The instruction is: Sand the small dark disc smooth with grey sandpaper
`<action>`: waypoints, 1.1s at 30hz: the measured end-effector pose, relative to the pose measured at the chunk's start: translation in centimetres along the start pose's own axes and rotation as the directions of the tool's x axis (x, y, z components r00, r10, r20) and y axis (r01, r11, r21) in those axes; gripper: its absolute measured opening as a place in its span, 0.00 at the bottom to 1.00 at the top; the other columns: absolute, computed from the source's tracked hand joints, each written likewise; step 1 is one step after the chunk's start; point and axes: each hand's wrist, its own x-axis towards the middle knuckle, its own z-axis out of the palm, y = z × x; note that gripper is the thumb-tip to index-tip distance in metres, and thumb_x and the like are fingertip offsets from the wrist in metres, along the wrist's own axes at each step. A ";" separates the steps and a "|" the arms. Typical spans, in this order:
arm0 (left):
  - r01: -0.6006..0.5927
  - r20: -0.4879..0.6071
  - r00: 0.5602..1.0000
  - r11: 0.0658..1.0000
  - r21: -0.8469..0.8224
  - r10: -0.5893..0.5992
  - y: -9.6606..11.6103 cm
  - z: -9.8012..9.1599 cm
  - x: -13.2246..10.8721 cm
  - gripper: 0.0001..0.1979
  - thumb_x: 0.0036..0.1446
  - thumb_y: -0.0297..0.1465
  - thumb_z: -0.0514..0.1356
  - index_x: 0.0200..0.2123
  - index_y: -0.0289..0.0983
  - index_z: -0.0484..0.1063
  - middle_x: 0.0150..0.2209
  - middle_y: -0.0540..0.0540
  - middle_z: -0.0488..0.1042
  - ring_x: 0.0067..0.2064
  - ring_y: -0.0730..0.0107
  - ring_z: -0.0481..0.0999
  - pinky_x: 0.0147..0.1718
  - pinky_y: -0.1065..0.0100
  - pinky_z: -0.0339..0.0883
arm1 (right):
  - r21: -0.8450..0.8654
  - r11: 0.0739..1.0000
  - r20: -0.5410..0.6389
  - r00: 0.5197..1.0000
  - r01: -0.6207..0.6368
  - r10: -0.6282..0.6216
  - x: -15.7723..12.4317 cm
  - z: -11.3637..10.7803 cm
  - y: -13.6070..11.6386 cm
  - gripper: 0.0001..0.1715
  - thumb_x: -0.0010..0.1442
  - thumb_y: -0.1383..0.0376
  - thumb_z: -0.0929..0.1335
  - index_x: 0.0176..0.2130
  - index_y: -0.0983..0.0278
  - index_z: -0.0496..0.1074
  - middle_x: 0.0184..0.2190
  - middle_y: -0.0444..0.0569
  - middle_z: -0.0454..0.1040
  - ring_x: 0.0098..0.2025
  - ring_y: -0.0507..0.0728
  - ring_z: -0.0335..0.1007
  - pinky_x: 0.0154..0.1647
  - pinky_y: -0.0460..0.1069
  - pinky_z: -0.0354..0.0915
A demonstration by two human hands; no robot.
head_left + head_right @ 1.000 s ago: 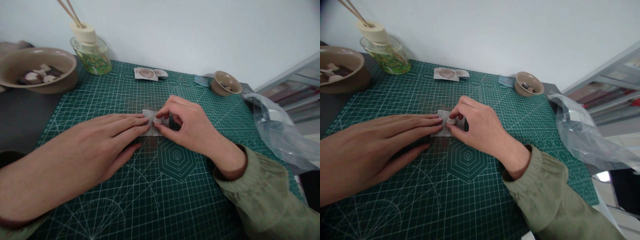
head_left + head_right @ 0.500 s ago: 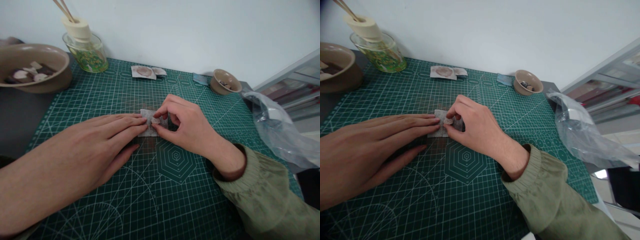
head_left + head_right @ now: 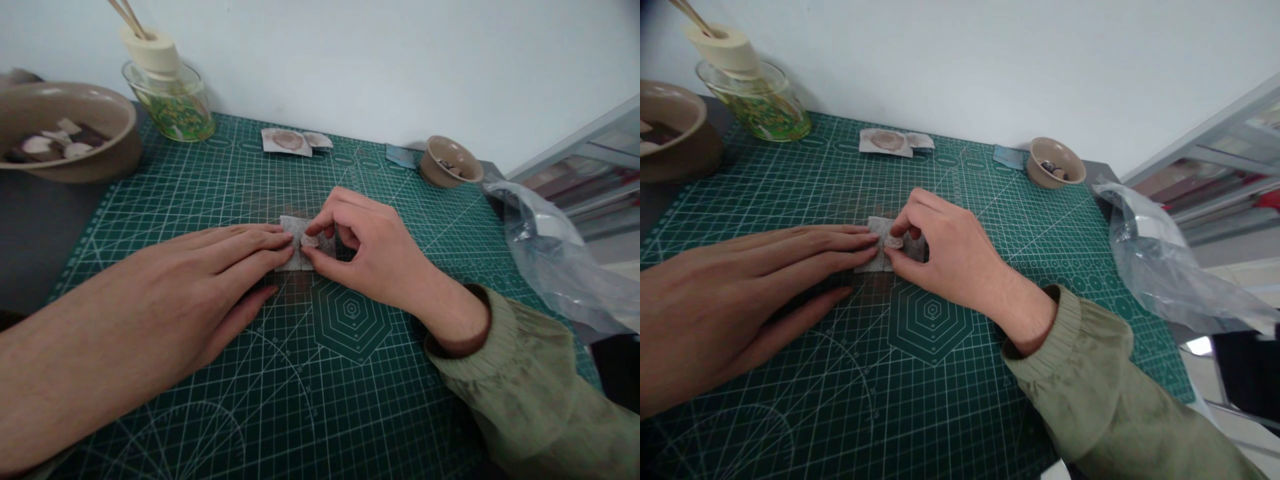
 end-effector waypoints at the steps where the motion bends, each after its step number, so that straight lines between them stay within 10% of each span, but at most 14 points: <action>1: 0.011 0.005 1.000 1.000 0.005 -0.011 0.1 0.0 0.0 0.25 0.95 0.37 0.53 0.84 0.50 0.76 0.81 0.40 0.86 0.82 0.39 0.87 0.83 0.31 0.85 | 0.009 1.000 0.006 1.000 -0.003 0.003 -0.1 -0.1 0.0 0.02 0.77 0.64 0.77 0.47 0.59 0.83 0.39 0.44 0.78 0.36 0.57 0.67 0.40 0.55 0.65; 15: 0.106 0.028 0.994 0.993 -0.050 -0.105 0.9 -0.2 -0.5 0.25 0.92 0.24 0.55 0.81 0.48 0.80 0.86 0.45 0.81 0.86 0.45 0.82 0.90 0.33 0.75 | -0.002 0.999 -0.003 0.999 -0.040 0.040 0.0 -0.5 0.1 0.02 0.76 0.64 0.78 0.48 0.59 0.85 0.40 0.44 0.78 0.35 0.57 0.67 0.40 0.56 0.65; 23: 0.006 0.012 1.000 0.999 0.033 -0.007 0.4 -0.2 0.2 0.23 0.94 0.33 0.55 0.81 0.46 0.80 0.72 0.37 0.87 0.69 0.40 0.90 0.73 0.35 0.91 | 0.005 1.000 -0.054 0.998 -0.009 0.009 0.1 -0.5 -0.1 0.02 0.75 0.66 0.77 0.47 0.61 0.85 0.42 0.45 0.82 0.34 0.55 0.67 0.40 0.55 0.66; 27: -0.012 0.010 1.000 0.997 0.083 0.012 0.7 -0.4 0.3 0.23 0.95 0.37 0.54 0.82 0.39 0.75 0.76 0.30 0.84 0.77 0.32 0.86 0.77 0.29 0.88 | 0.059 0.998 -0.058 0.998 -0.002 0.006 0.2 -0.4 -0.2 0.03 0.76 0.64 0.77 0.48 0.60 0.84 0.42 0.46 0.85 0.34 0.55 0.71 0.39 0.53 0.68; 33: -0.054 -0.002 0.999 0.998 0.027 0.054 0.9 -0.9 0.8 0.17 0.94 0.31 0.56 0.72 0.40 0.82 0.66 0.36 0.88 0.66 0.42 0.90 0.69 0.38 0.92 | 0.044 0.999 0.021 1.000 -0.018 0.017 0.0 -0.4 -0.2 0.03 0.76 0.64 0.78 0.48 0.62 0.85 0.47 0.48 0.90 0.31 0.52 0.70 0.38 0.52 0.67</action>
